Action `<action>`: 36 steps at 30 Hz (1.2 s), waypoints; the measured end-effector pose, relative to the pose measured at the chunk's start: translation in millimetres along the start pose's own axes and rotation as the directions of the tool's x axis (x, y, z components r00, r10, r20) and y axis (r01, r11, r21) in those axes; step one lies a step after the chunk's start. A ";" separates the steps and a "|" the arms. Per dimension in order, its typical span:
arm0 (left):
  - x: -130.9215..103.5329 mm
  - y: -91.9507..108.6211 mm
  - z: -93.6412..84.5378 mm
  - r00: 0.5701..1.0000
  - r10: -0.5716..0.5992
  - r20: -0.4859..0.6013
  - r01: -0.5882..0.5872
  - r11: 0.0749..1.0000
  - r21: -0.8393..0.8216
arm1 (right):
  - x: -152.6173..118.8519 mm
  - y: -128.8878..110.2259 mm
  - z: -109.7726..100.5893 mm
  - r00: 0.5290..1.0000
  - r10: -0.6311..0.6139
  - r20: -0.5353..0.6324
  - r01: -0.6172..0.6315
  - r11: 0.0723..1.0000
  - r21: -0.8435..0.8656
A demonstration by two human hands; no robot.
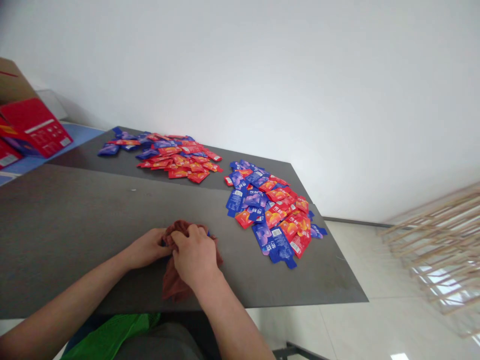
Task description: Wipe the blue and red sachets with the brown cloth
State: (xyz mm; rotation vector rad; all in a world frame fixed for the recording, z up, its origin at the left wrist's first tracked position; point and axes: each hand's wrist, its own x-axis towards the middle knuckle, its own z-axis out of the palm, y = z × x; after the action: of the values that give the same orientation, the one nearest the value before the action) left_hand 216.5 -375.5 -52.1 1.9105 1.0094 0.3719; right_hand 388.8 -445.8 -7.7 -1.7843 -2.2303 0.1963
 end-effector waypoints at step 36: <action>-0.4 2.3 -3.6 1.000 -0.020 -0.009 0.021 0.995 0.100 | -5.7 56.6 1.9 0.948 0.308 0.083 -0.291 0.941 -0.175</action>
State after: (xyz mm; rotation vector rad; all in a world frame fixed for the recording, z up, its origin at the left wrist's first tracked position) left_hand 215.3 -374.2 -48.2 1.9874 1.0697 0.3228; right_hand 442.3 -438.2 -25.9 -2.2504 -2.0842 0.1833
